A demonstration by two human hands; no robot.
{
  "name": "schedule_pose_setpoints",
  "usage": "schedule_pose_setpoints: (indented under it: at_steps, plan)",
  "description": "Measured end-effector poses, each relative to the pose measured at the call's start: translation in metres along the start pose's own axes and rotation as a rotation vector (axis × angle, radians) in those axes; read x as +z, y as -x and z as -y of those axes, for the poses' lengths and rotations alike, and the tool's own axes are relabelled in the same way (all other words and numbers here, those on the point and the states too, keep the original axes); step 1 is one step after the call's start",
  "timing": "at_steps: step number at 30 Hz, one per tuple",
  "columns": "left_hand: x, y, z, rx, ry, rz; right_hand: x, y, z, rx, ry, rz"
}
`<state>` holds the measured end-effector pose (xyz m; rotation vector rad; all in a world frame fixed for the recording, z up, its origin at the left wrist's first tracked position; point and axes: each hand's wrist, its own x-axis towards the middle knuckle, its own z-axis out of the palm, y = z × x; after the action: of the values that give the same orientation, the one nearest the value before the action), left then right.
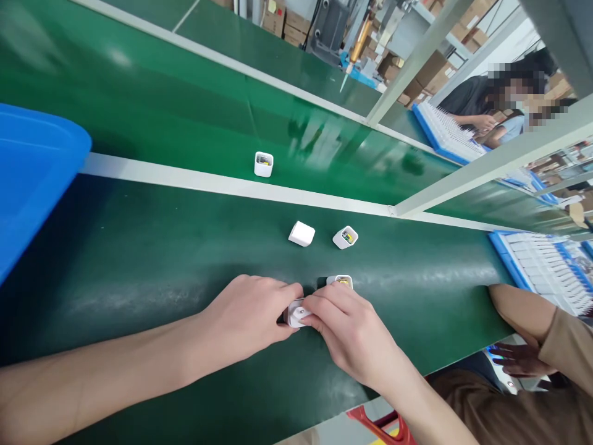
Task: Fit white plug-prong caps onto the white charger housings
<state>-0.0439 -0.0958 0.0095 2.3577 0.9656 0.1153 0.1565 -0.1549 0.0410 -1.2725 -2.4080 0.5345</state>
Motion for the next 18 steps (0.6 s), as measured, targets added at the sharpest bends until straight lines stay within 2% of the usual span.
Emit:
schedule_pose_setpoints:
  at_steps: [9, 18]
  plan:
    - [0.010, 0.002, 0.004, 0.060, 0.014, -0.095, 0.010, 0.003, 0.004, -0.007, 0.119, -0.024]
    - [0.006, 0.000, 0.004, 0.047, 0.008, -0.064, 0.032, 0.012, -0.001, -0.052, 0.272, -0.143]
